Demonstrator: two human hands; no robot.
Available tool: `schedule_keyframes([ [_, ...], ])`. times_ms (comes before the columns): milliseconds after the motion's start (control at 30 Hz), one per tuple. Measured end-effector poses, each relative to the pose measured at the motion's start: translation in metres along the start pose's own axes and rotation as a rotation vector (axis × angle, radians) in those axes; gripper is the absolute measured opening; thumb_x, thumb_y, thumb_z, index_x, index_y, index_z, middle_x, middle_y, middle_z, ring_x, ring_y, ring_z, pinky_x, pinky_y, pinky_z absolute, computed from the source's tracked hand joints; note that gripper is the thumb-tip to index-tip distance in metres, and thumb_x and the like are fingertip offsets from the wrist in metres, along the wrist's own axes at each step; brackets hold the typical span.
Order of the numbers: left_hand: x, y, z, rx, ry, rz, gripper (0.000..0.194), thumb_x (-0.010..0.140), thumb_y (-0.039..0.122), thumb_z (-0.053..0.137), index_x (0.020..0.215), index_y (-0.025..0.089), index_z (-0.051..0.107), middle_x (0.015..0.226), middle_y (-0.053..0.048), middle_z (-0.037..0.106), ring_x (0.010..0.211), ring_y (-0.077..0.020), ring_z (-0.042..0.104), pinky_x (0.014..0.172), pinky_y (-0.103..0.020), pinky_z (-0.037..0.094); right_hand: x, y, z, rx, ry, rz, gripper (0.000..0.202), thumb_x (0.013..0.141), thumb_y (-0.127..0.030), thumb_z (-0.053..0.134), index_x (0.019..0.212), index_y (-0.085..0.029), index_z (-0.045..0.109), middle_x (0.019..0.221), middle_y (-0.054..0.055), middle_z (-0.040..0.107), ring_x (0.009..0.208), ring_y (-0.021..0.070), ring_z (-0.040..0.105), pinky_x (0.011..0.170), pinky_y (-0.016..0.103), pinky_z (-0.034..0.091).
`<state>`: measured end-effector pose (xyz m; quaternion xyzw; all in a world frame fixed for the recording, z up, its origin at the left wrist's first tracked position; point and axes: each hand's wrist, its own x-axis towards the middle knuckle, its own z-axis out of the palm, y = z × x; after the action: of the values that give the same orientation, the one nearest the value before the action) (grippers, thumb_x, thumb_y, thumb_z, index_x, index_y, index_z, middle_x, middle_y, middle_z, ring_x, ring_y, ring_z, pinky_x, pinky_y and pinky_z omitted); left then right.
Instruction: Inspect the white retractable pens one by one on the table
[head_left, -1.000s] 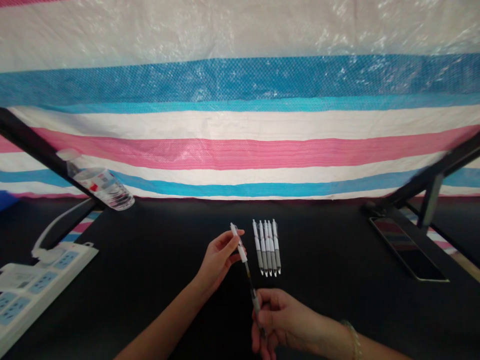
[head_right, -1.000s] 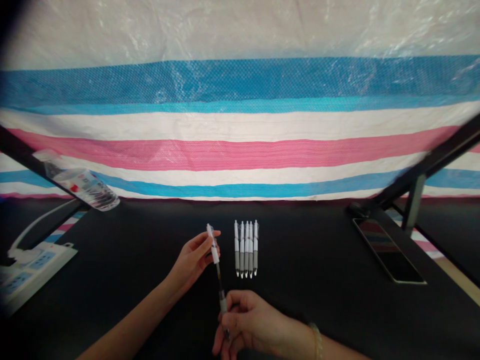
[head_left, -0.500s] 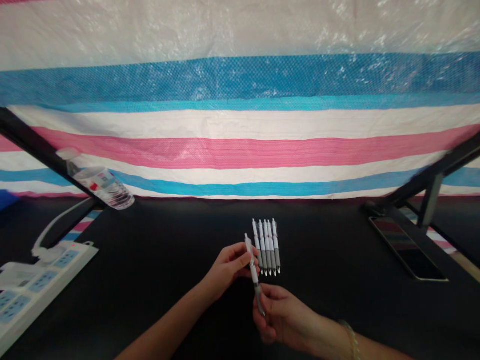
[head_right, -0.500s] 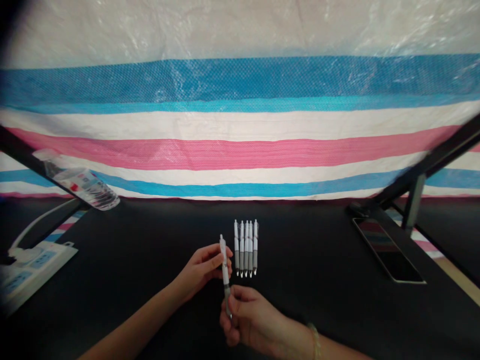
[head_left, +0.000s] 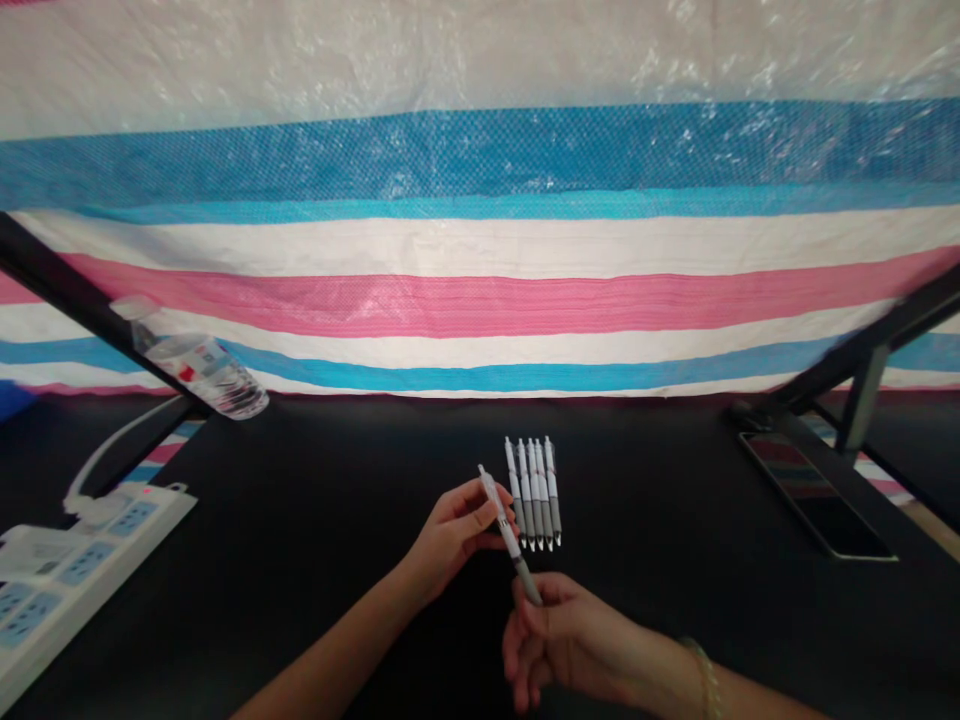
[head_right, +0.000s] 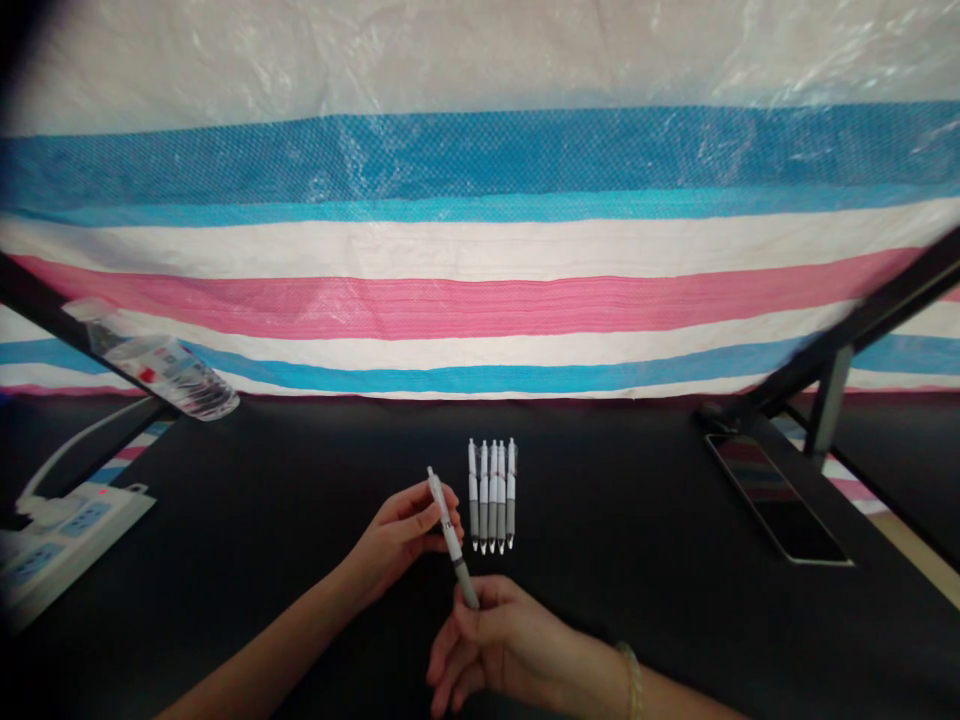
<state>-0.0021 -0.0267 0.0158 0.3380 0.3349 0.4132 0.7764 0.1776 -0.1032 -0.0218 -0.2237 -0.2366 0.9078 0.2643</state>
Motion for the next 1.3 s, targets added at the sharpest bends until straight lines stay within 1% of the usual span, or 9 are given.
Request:
schedule_keyframes([
  [133, -0.0006, 0.0031, 0.0007, 0.014, 0.060, 0.023, 0.025, 0.077, 0.033, 0.083, 0.090, 0.014, 0.073, 0.080, -0.005, 0.067, 0.074, -0.0182, 0.068, 0.068, -0.030, 0.059, -0.0002, -0.0037, 0.0014, 0.009, 0.011, 0.003, 0.044, 0.087, -0.045, 0.074, 0.110, -0.018, 0.048, 0.094, 0.010, 0.074, 0.076, 0.0214, 0.075, 0.063, 0.027, 0.053],
  [267, 0.0004, 0.0057, -0.0006, 0.021, 0.070, 0.027, 0.026, 0.077, 0.034, 0.083, 0.090, 0.014, 0.073, 0.079, -0.006, 0.067, 0.073, -0.0179, 0.067, 0.067, -0.030, 0.059, 0.0011, -0.0026, 0.0005, 0.011, 0.038, -0.016, 0.038, 0.089, -0.049, 0.070, 0.097, -0.019, 0.048, 0.076, 0.005, 0.073, 0.063, 0.0186, 0.073, 0.054, 0.022, 0.050],
  [467, 0.0017, 0.0035, -0.0035, 0.010, 0.074, 0.033, 0.025, 0.079, 0.033, 0.081, 0.092, 0.013, 0.074, 0.079, -0.005, 0.068, 0.072, -0.0174, 0.067, 0.067, -0.029, 0.058, -0.0003, -0.0070, 0.0052, 0.042, 0.067, 0.024, 0.043, 0.092, -0.049, 0.065, 0.111, -0.011, 0.056, 0.091, 0.012, 0.074, 0.077, 0.0221, 0.075, 0.066, 0.029, 0.053],
  [667, 0.0009, 0.0052, -0.0014, 0.008, 0.082, 0.015, 0.026, 0.077, 0.033, 0.083, 0.090, 0.013, 0.074, 0.078, -0.005, 0.067, 0.071, -0.0176, 0.066, 0.067, -0.030, 0.058, 0.0001, -0.0047, 0.0021, 0.019, 0.061, -0.010, 0.034, 0.089, -0.044, 0.071, 0.092, -0.013, 0.055, 0.082, 0.009, 0.073, 0.069, 0.0200, 0.074, 0.063, 0.027, 0.052],
  [833, 0.0017, 0.0053, -0.0024, 0.026, 0.105, 0.030, 0.028, 0.076, 0.035, 0.084, 0.091, 0.013, 0.074, 0.079, -0.006, 0.068, 0.072, -0.0181, 0.067, 0.066, -0.030, 0.058, -0.0001, -0.0046, 0.0019, 0.055, 0.060, 0.020, 0.040, 0.094, -0.049, 0.062, 0.106, -0.012, 0.057, 0.097, 0.016, 0.074, 0.078, 0.0232, 0.075, 0.067, 0.031, 0.055],
  [967, 0.0020, 0.0044, -0.0026, 0.024, 0.099, 0.020, 0.028, 0.076, 0.035, 0.084, 0.090, 0.014, 0.074, 0.079, -0.006, 0.068, 0.072, -0.0183, 0.067, 0.067, -0.031, 0.057, 0.0005, -0.0018, -0.0001, 0.014, 0.065, -0.012, 0.033, 0.090, -0.044, 0.069, 0.096, -0.018, 0.050, 0.083, 0.007, 0.074, 0.068, 0.0214, 0.074, 0.060, 0.028, 0.053],
  [1067, 0.0017, 0.0045, -0.0025, 0.026, 0.104, 0.019, 0.028, 0.075, 0.035, 0.085, 0.091, 0.013, 0.074, 0.078, -0.006, 0.068, 0.072, -0.0182, 0.066, 0.066, -0.031, 0.057, 0.0003, -0.0056, 0.0033, 0.033, 0.092, 0.009, 0.036, 0.090, -0.046, 0.068, 0.088, -0.012, 0.057, 0.086, 0.012, 0.074, 0.072, 0.0206, 0.074, 0.068, 0.031, 0.054],
  [1200, 0.0014, 0.0050, -0.0026, 0.056, 0.118, 0.028, 0.030, 0.075, 0.037, 0.085, 0.091, 0.013, 0.074, 0.079, -0.006, 0.068, 0.073, -0.0178, 0.066, 0.066, -0.029, 0.057, -0.0003, -0.0107, 0.0080, 0.081, 0.100, 0.039, 0.047, 0.088, -0.055, 0.068, 0.097, -0.009, 0.062, 0.093, 0.015, 0.073, 0.077, 0.0225, 0.074, 0.071, 0.033, 0.053],
  [1300, 0.0013, 0.0045, -0.0022, 0.073, 0.113, 0.031, 0.031, 0.076, 0.038, 0.084, 0.091, 0.014, 0.074, 0.080, -0.005, 0.068, 0.073, -0.0173, 0.066, 0.066, -0.028, 0.057, 0.0001, -0.0076, 0.0066, 0.042, 0.108, -0.011, 0.037, 0.085, -0.045, 0.075, 0.094, -0.015, 0.057, 0.089, 0.009, 0.073, 0.072, 0.0211, 0.073, 0.064, 0.031, 0.051],
])
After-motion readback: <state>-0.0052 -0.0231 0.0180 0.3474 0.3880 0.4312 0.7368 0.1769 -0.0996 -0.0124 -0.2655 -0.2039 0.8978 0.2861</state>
